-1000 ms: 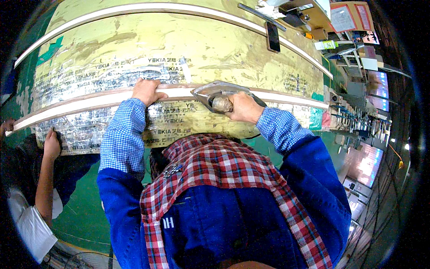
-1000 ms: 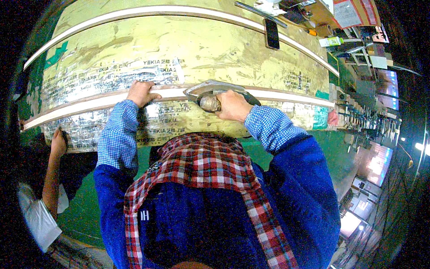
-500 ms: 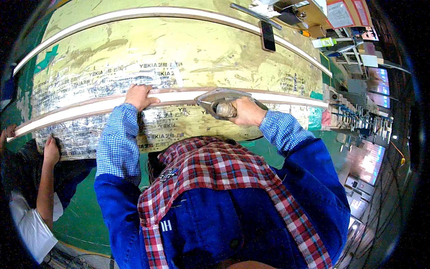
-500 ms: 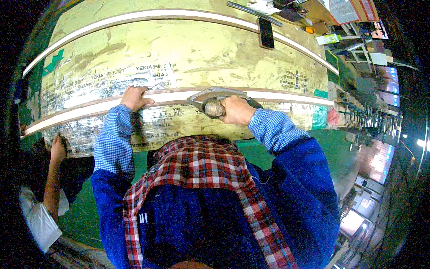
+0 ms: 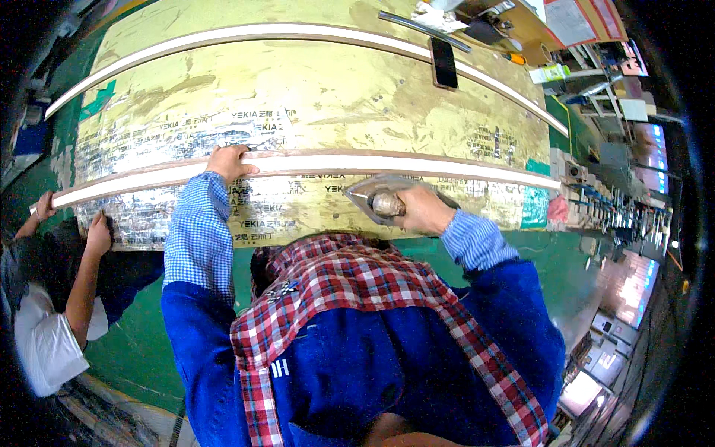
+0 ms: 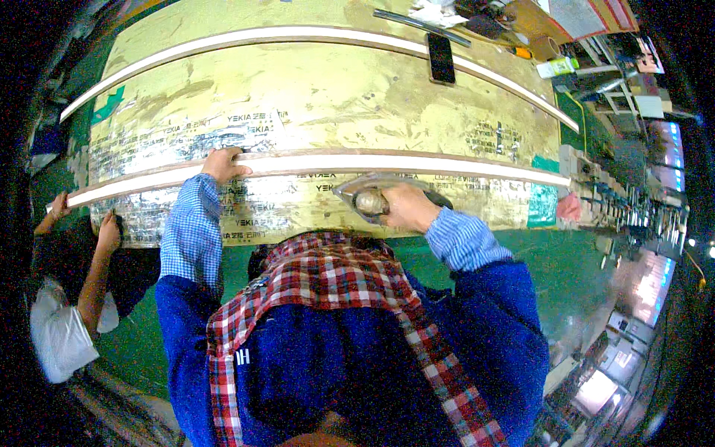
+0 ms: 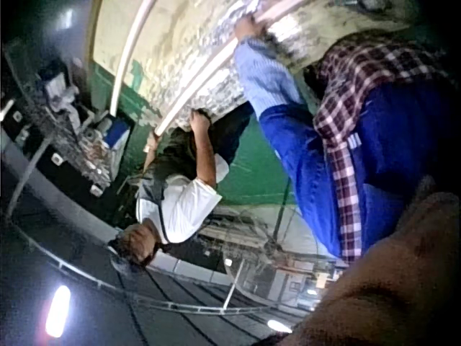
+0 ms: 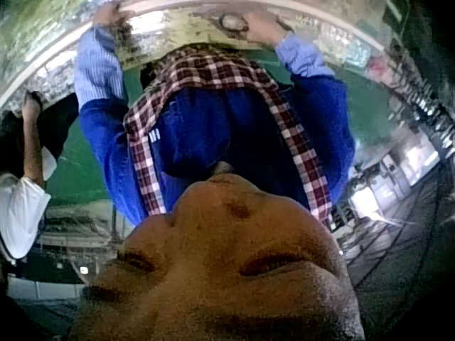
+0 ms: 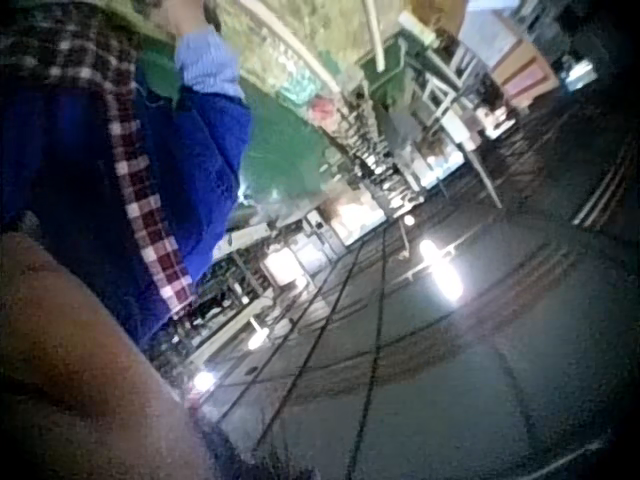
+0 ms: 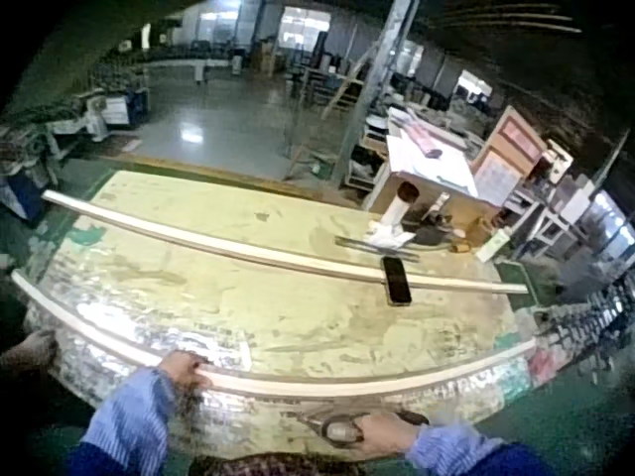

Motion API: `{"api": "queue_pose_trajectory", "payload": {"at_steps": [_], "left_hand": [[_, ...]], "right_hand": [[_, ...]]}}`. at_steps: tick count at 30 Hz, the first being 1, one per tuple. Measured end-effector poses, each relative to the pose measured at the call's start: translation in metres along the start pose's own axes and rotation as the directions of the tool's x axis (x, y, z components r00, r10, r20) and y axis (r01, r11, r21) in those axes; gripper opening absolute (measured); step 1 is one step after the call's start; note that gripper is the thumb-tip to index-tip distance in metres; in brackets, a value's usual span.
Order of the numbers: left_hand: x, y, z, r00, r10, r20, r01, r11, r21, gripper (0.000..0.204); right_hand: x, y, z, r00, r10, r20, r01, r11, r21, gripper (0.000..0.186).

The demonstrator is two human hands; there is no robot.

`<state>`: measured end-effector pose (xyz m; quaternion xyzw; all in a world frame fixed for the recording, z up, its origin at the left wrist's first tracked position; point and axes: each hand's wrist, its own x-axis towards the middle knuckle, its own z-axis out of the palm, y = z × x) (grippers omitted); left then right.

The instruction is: The person applies a wood veneer strip to the edge of a curved wooden component using a hand iron to heat the adhesive, while another person assists by holding the strip in place.

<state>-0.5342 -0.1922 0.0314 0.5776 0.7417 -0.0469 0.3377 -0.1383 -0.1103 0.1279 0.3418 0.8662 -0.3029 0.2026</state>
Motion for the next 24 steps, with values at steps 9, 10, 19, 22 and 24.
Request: {"api": "queue_pose_trajectory", "payload": {"at_steps": [9, 10, 19, 22, 24], "left_hand": [[-0.03, 0.005, 0.041, 0.843, 0.237, -0.483, -0.182, 0.97, 0.158, 0.039], [-0.034, 0.005, 0.048, 0.785, 0.265, -0.56, -0.194, 0.964, 0.184, 0.036], [-0.061, -0.055, 0.053, 0.763, 0.317, -0.563, -0.231, 0.947, 0.221, 0.023], [-0.078, -0.121, 0.048, 0.734, 0.319, -0.6, -0.216, 0.946, 0.24, 0.024], [-0.09, -0.157, 0.037, 0.778, 0.257, -0.573, -0.126, 0.958, 0.259, 0.025]], "right_hand": [[-0.022, -0.018, -0.027, 0.854, 0.125, -0.505, 0.105, 0.909, 0.403, 0.034], [-0.017, -0.027, -0.034, 0.854, 0.172, -0.492, 0.079, 0.89, 0.45, 0.029], [0.027, -0.04, -0.031, 0.811, 0.361, -0.461, -0.245, 0.924, 0.294, 0.031], [0.029, -0.049, -0.027, 0.793, 0.413, -0.447, -0.295, 0.903, 0.311, 0.031], [0.032, -0.06, -0.025, 0.78, 0.507, -0.366, -0.353, 0.84, 0.412, 0.031]]}}
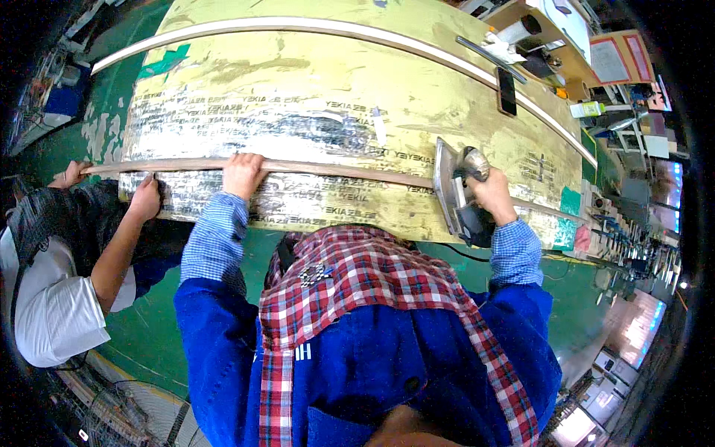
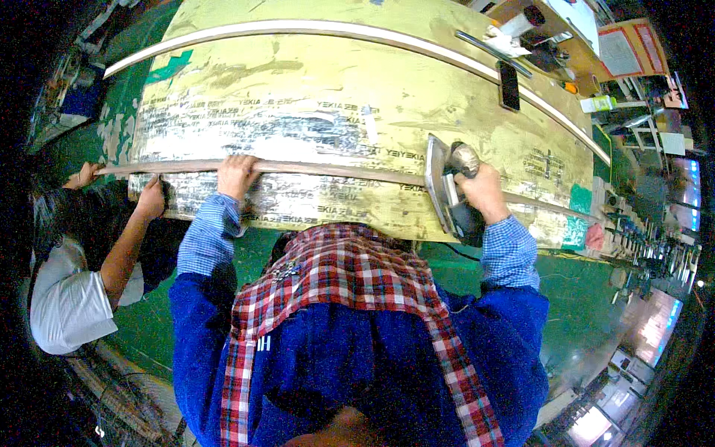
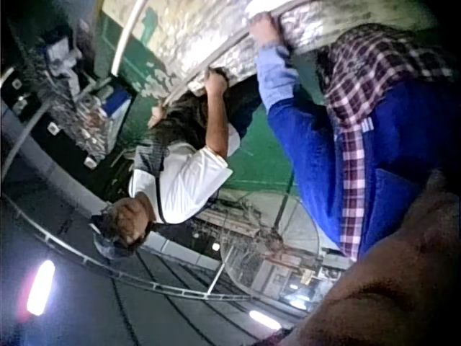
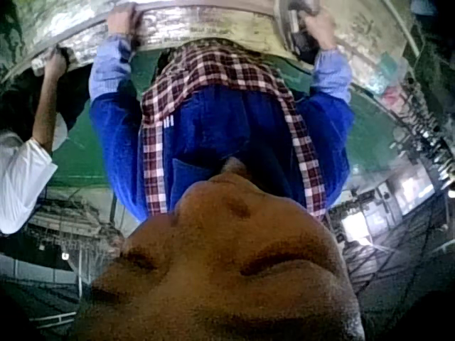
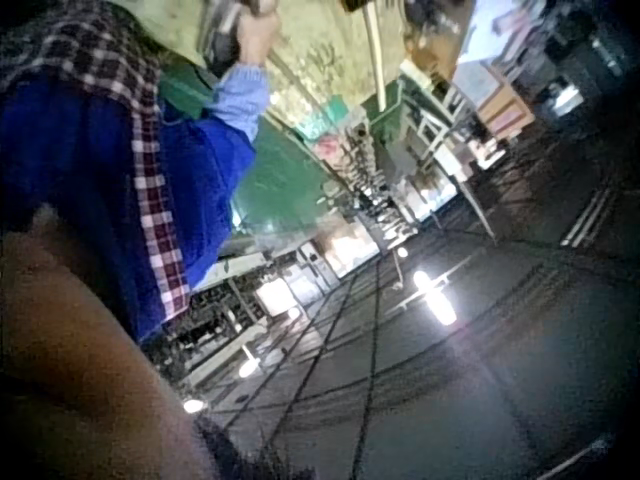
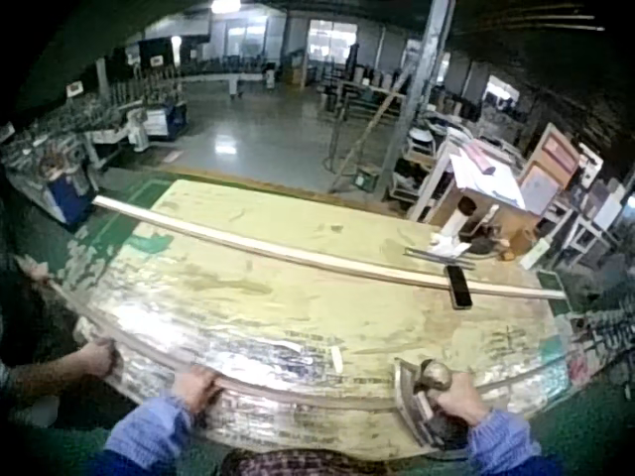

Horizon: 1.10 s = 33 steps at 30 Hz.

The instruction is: The person applies a wood veneer strip to the edge of a curved wooden component using a hand iron to heat the adhesive, while another person assists by holding the strip in place.

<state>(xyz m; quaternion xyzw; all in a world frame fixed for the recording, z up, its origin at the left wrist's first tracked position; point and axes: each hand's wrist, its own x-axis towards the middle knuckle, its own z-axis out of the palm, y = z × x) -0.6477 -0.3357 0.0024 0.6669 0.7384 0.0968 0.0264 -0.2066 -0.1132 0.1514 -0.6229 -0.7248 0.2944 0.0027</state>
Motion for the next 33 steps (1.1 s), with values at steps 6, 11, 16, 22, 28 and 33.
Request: {"api": "queue_pose_trajectory", "payload": {"at_steps": [6, 11, 16, 22, 28, 33], "left_hand": [[-0.014, -0.078, -0.014, 0.997, 0.075, 0.029, -0.078, 0.988, 0.13, 0.023], [-0.011, -0.084, -0.011, 0.991, 0.136, 0.008, -0.136, 0.984, 0.116, 0.021], [-0.006, -0.088, -0.014, 0.984, 0.179, -0.011, -0.178, 0.981, 0.075, 0.025], [-0.008, -0.087, -0.016, 0.985, 0.169, 0.031, -0.171, 0.984, 0.041, 0.024], [-0.007, -0.084, -0.02, 0.986, 0.169, 0.009, -0.169, 0.985, 0.016, 0.023], [-0.003, -0.089, -0.016, 0.988, 0.15, 0.049, -0.149, 0.989, -0.025, 0.022]], "right_hand": [[-0.01, -0.029, 0.032, 0.998, -0.048, -0.027, 0.049, 0.998, 0.041, 0.021], [-0.04, -0.092, 0.069, 0.992, -0.121, -0.042, 0.121, 0.993, 0.013, 0.027], [-0.057, -0.14, 0.106, 0.982, -0.187, 0.001, 0.187, 0.981, 0.051, 0.023], [-0.056, -0.183, 0.128, 0.968, -0.243, 0.063, 0.243, 0.97, -0.001, 0.026], [-0.062, -0.253, 0.161, 0.908, -0.347, 0.233, 0.372, 0.926, -0.07, 0.028], [-0.061, -0.286, 0.185, 0.868, -0.43, 0.249, 0.471, 0.871, -0.141, 0.031]]}}
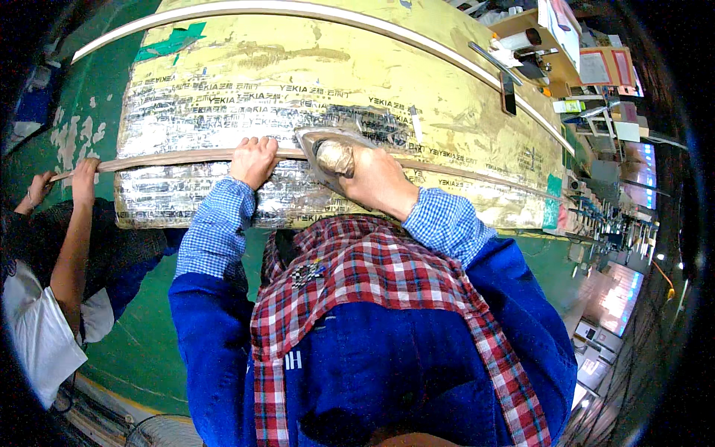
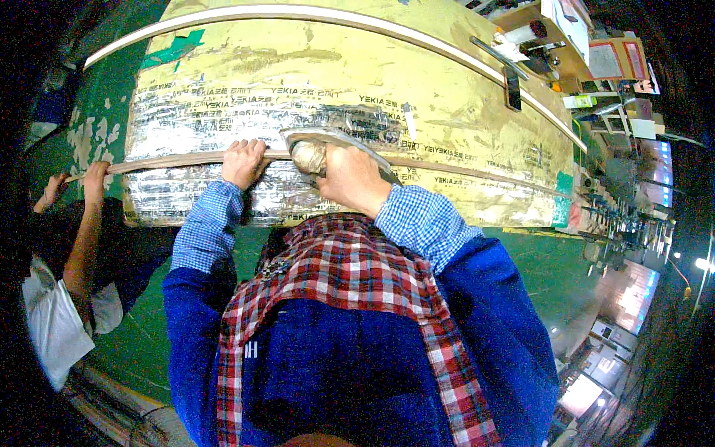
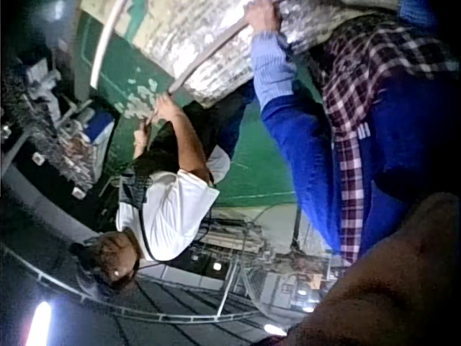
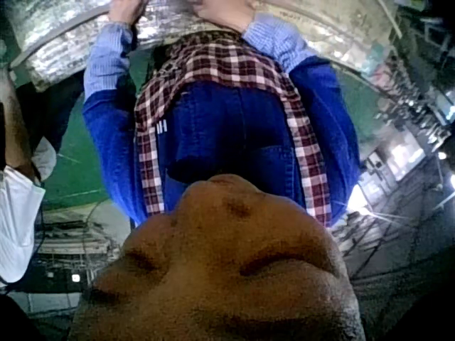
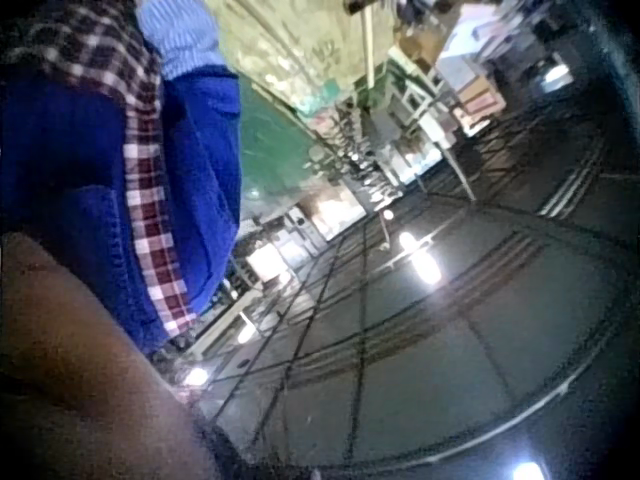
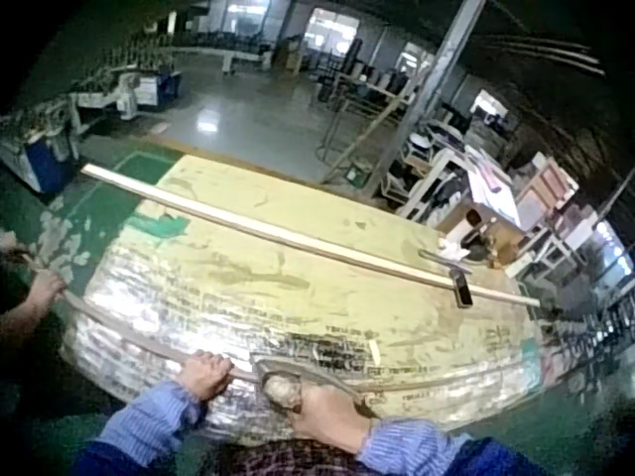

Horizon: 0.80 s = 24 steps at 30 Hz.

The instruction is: The person applies a wood veneer strip to the edge of a curved wooden component using a hand iron to heat the adhesive, while another person assists by holding the strip in place.

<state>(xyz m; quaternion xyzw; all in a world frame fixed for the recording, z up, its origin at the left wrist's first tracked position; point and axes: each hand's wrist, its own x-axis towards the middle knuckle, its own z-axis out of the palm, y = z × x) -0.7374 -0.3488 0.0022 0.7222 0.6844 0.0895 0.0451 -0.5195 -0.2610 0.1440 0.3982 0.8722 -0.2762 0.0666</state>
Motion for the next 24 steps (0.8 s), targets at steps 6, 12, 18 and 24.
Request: {"api": "queue_pose_trajectory", "payload": {"at_steps": [6, 12, 18, 24], "left_hand": [[-0.004, 0.0, 0.005, 0.998, 0.036, -0.054, -0.032, 0.996, 0.079, 0.019], [-0.007, 0.004, 0.008, 0.998, 0.015, -0.058, -0.011, 0.998, 0.055, 0.017], [-0.004, 0.006, 0.004, 0.997, 0.027, -0.068, -0.024, 0.998, 0.055, 0.018], [-0.002, 0.002, -0.002, 1.0, 0.029, 0.0, -0.029, 0.998, 0.053, 0.019]], "right_hand": [[-0.018, 0.063, -0.034, 0.987, 0.152, -0.053, -0.149, 0.986, 0.07, 0.038], [-0.066, 0.198, -0.082, 0.801, 0.589, -0.104, -0.575, 0.807, 0.136, 0.031], [-0.072, 0.208, -0.087, 0.83, 0.554, -0.069, -0.542, 0.829, 0.135, 0.033], [-0.021, 0.091, -0.05, 0.961, 0.268, -0.073, -0.268, 0.963, 0.012, 0.036]]}}
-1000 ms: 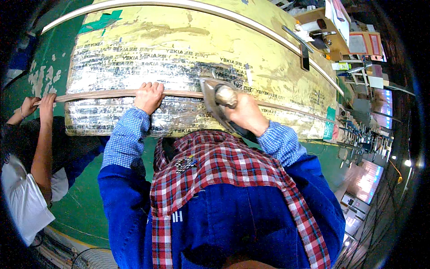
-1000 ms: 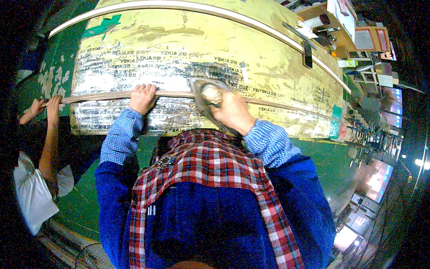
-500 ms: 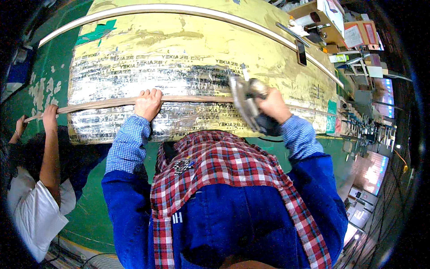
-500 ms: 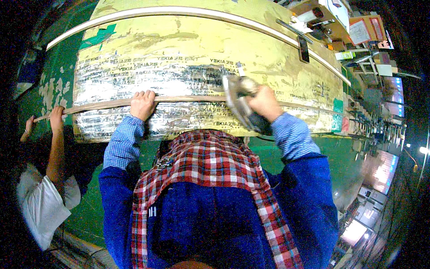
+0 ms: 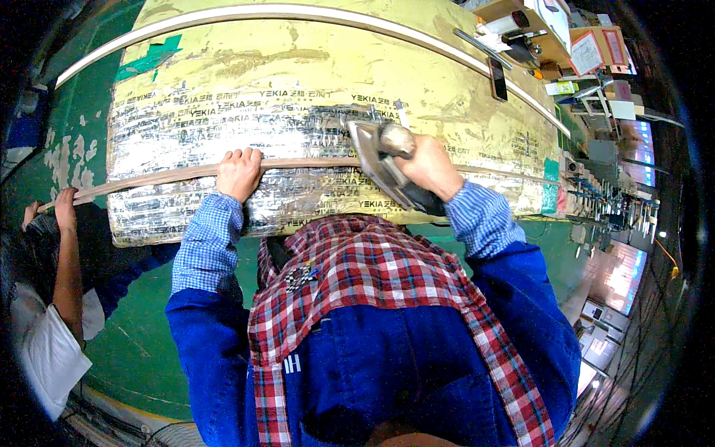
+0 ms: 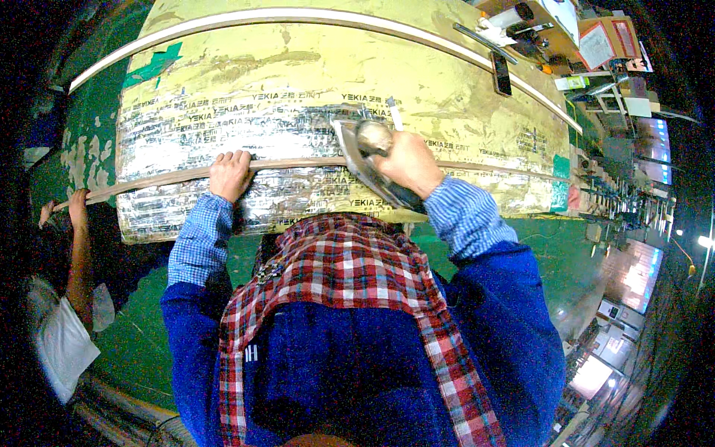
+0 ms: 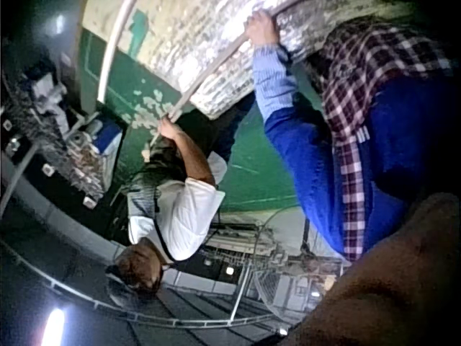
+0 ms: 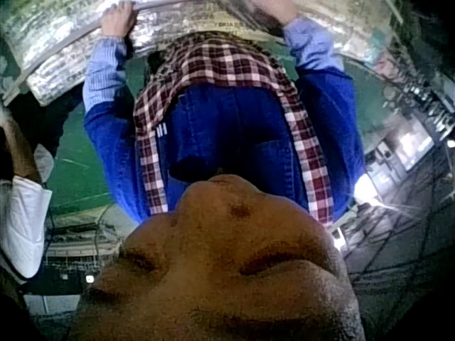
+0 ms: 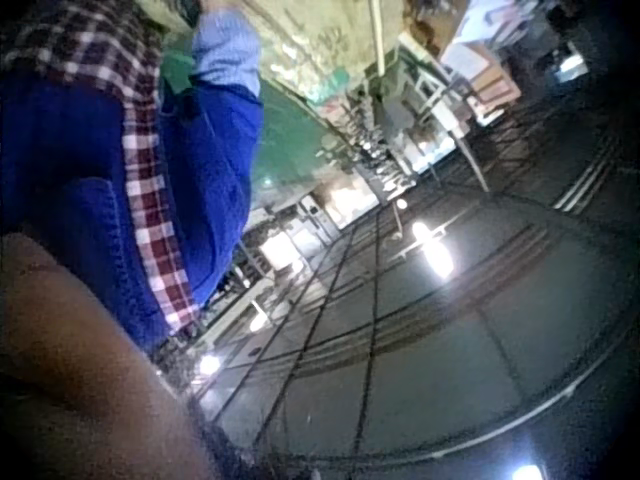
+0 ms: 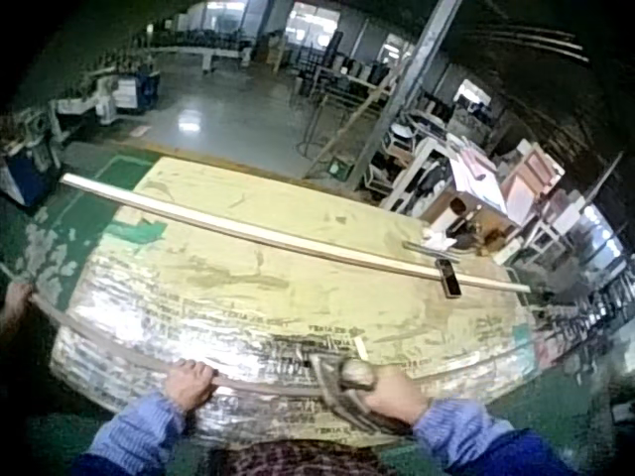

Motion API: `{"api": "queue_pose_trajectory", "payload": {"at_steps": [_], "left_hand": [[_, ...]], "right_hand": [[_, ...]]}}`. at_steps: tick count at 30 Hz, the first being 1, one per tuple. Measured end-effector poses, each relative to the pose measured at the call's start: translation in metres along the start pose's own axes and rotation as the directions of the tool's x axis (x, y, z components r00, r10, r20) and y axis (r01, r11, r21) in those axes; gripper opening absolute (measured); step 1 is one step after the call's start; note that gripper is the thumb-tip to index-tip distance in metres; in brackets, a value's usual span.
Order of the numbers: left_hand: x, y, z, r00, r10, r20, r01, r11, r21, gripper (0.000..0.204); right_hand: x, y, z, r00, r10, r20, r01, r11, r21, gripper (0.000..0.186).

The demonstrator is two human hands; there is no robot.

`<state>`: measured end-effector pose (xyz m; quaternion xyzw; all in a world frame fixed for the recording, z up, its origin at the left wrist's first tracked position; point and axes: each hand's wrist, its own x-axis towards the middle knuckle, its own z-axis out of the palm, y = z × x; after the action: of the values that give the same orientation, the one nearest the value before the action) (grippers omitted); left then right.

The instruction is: The person applies a wood veneer strip to the edge of a curved wooden component using a hand iron to heat the adhesive, while another person assists by holding the strip in place.

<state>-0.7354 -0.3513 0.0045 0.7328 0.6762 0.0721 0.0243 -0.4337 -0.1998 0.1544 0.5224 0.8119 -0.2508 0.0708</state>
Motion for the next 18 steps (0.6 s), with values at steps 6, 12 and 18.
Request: {"api": "queue_pose_trajectory", "payload": {"at_steps": [6, 12, 18], "left_hand": [[0.002, -0.001, 0.001, 1.0, 0.013, 0.01, -0.013, 1.0, -0.018, 0.023], [0.008, -0.003, -0.004, 0.999, 0.028, 0.024, -0.027, 0.999, -0.038, 0.025], [0.012, -0.007, -0.001, 0.999, 0.048, -0.001, -0.048, 0.997, -0.065, 0.029]], "right_hand": [[0.013, -0.036, 0.006, 0.992, -0.123, 0.039, 0.126, 0.988, -0.093, 0.035], [0.001, -0.061, 0.014, 0.969, -0.196, 0.147, 0.22, 0.961, -0.166, 0.033], [0.004, -0.013, -0.005, 0.964, -0.168, 0.205, 0.21, 0.957, -0.199, 0.033]]}}
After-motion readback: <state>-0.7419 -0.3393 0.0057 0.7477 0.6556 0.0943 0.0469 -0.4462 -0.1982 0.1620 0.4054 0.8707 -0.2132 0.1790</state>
